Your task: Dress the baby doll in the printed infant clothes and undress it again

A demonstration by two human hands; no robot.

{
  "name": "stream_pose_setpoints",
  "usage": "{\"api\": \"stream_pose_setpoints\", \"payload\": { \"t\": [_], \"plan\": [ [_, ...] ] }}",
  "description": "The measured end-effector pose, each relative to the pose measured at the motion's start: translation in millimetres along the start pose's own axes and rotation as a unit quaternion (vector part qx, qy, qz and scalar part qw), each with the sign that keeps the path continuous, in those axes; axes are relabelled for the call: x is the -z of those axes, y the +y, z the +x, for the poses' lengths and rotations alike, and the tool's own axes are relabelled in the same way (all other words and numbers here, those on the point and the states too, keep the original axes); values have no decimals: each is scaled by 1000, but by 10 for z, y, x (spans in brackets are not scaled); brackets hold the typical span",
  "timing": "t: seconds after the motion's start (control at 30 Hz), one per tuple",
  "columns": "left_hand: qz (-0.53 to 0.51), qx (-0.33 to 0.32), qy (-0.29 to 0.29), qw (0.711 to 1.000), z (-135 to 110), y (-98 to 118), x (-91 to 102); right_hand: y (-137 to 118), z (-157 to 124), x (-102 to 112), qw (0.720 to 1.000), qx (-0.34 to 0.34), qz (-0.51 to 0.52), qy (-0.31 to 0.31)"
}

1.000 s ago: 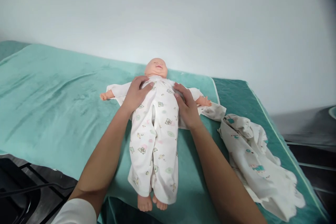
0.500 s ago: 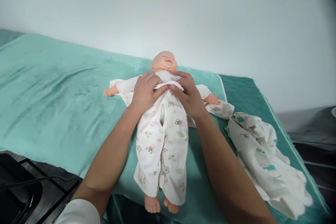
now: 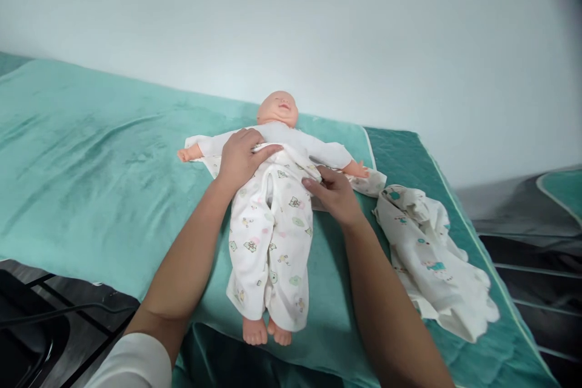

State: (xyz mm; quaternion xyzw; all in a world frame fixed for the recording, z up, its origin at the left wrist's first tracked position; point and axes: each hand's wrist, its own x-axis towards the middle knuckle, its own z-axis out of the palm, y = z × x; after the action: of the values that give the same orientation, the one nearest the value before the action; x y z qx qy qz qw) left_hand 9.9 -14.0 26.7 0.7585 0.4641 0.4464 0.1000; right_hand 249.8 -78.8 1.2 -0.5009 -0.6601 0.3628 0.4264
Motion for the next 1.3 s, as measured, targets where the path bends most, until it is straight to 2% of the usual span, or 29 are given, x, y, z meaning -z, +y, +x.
{"api": "stream_pose_setpoints", "payload": {
  "t": [0.13,0.3,0.4,0.47,0.6,0.8,0.9,1.0,1.3],
  "plan": [
    [-31,-12,23,999,-128,68,44,-3,30,-52,999,-4,-24,43],
    [-36,-9,18,999,-736,241,239,22,28,-119,994,4,-64,88],
    [-61,35,8,997,-1086,243,321,34,32,-143,994,6,-58,91],
    [-93,71,0,993,-1202,196,340,37,39,-148,995,5,-48,93],
    [-141,120,-17,983,-1216,125,325,36,38,-105,998,-5,14,63],
    [-152,130,-25,979,-1188,155,309,9,-121,46,995,-47,71,-50],
    [-152,130,-24,979,-1198,149,307,-21,-230,70,994,-37,71,-75],
    [-144,127,-22,981,-1191,137,299,-55,-283,31,998,-1,42,-54],
    [-117,95,-19,988,-997,68,208,-4,-236,-185,994,84,-9,74]
  ]
}}
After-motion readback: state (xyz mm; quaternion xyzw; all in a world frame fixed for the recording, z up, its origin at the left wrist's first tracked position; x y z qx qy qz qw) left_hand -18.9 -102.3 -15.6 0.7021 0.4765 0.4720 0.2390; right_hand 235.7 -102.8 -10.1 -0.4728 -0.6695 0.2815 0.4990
